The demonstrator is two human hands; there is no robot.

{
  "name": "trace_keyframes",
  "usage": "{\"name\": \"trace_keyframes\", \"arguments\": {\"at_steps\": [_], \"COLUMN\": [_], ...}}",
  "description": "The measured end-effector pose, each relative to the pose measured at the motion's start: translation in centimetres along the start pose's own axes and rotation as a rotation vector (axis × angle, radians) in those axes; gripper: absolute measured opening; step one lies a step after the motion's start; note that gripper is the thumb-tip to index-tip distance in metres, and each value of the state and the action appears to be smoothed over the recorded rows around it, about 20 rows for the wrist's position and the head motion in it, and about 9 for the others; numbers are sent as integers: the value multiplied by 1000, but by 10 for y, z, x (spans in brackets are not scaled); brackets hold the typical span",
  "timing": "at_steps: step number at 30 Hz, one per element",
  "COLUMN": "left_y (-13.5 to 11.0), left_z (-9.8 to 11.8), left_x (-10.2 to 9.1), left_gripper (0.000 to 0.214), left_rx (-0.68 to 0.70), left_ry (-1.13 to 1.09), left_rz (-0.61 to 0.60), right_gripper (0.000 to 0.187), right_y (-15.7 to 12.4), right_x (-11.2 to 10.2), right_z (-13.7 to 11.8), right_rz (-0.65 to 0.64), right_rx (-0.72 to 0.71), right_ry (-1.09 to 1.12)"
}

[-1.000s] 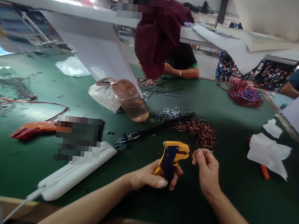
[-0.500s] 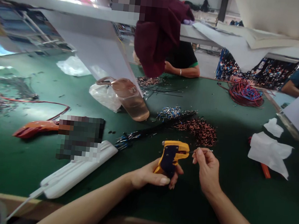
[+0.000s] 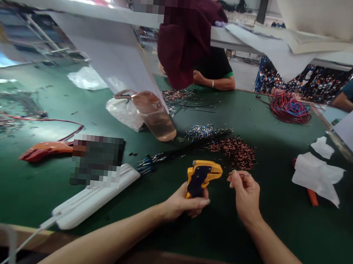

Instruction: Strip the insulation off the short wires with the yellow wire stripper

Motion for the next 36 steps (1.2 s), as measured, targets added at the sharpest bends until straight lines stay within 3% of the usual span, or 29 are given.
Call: {"name": "trace_keyframes", "arguments": {"at_steps": [5, 10, 20, 30, 36], "left_y": [5, 5, 1, 1, 1], "left_z": [4, 14, 17, 17, 22], "left_x": [-4, -19, -13, 3, 2], "left_gripper": [50, 51, 57, 47, 43], "left_rx": [81, 187, 140, 114, 153], "left_ry": [-68, -114, -50, -46, -14], "left_rz": [-44, -2, 27, -42, 19], "right_gripper": [37, 30, 17, 15, 14], "right_y": [3, 1, -20, -34, -37], "right_x": [-10, -16, 11, 31, 38], "right_z": [0, -3, -54, -66, -67], "right_rz": [84, 122, 38, -82, -116], "right_rx": [-21, -83, -570, -677, -737], "right_ry": [-75, -223, -594, -671, -767]}}
Point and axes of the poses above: each hand's wrist, its own y-axis towards the middle knuckle, its own x-axis out of the palm, z = x × y, the point moved 8 cm from there along y, towards the middle knuckle, and after that the axes turned 6 degrees about -z, right-handed, at the moved point
